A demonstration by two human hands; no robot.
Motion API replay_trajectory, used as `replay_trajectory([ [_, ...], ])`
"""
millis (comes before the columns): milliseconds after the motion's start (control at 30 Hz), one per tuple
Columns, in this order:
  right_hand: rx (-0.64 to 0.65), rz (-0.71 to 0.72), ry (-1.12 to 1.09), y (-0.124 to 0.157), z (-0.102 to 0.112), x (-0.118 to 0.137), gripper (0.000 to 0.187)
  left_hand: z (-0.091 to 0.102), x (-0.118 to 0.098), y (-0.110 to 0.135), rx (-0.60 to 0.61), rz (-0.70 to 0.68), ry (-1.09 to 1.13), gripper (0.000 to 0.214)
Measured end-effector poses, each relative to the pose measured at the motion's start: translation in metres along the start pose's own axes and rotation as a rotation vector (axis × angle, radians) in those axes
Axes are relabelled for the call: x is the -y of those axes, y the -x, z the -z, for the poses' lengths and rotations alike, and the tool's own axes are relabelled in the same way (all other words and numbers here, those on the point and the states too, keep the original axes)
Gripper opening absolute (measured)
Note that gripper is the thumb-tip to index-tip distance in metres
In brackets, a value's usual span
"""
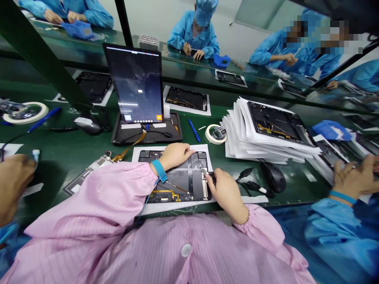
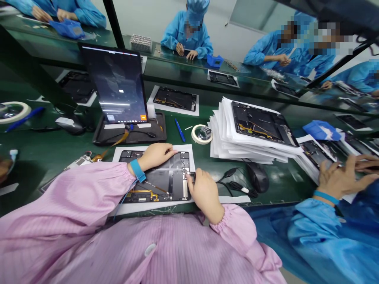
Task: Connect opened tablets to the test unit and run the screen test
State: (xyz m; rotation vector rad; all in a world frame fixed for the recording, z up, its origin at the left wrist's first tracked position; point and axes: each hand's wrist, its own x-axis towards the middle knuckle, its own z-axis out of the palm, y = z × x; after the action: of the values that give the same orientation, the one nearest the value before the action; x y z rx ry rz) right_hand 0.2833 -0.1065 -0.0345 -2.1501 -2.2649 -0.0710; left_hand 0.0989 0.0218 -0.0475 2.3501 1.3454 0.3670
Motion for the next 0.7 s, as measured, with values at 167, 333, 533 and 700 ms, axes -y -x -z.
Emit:
replay_trajectory([
  [167,-0.006,0.012,-0.026,-0.004,-0.004,-0.002,0.027,-0.001,0.001,-0.001,-0.011,-0.005,-0.017,0.044],
  [333,-0.051,0.077,-0.24,0.011,0.006,-0.007,0.038,-0.001,0.001,0.0,-0.015,-0.025,-0.013,0.044],
  [533,-0.749,-0.132,-0.4,0.027,0.01,-0.085,0.042,-0.002,0.002,0.0,0.021,-0.039,-0.006,0.041],
  [700,-0.581,-0.318,-0.176,0.026,-0.006,-0.19,0.054,0.003,-0.006,0.005,-0.001,-0.032,0.004,0.041],
])
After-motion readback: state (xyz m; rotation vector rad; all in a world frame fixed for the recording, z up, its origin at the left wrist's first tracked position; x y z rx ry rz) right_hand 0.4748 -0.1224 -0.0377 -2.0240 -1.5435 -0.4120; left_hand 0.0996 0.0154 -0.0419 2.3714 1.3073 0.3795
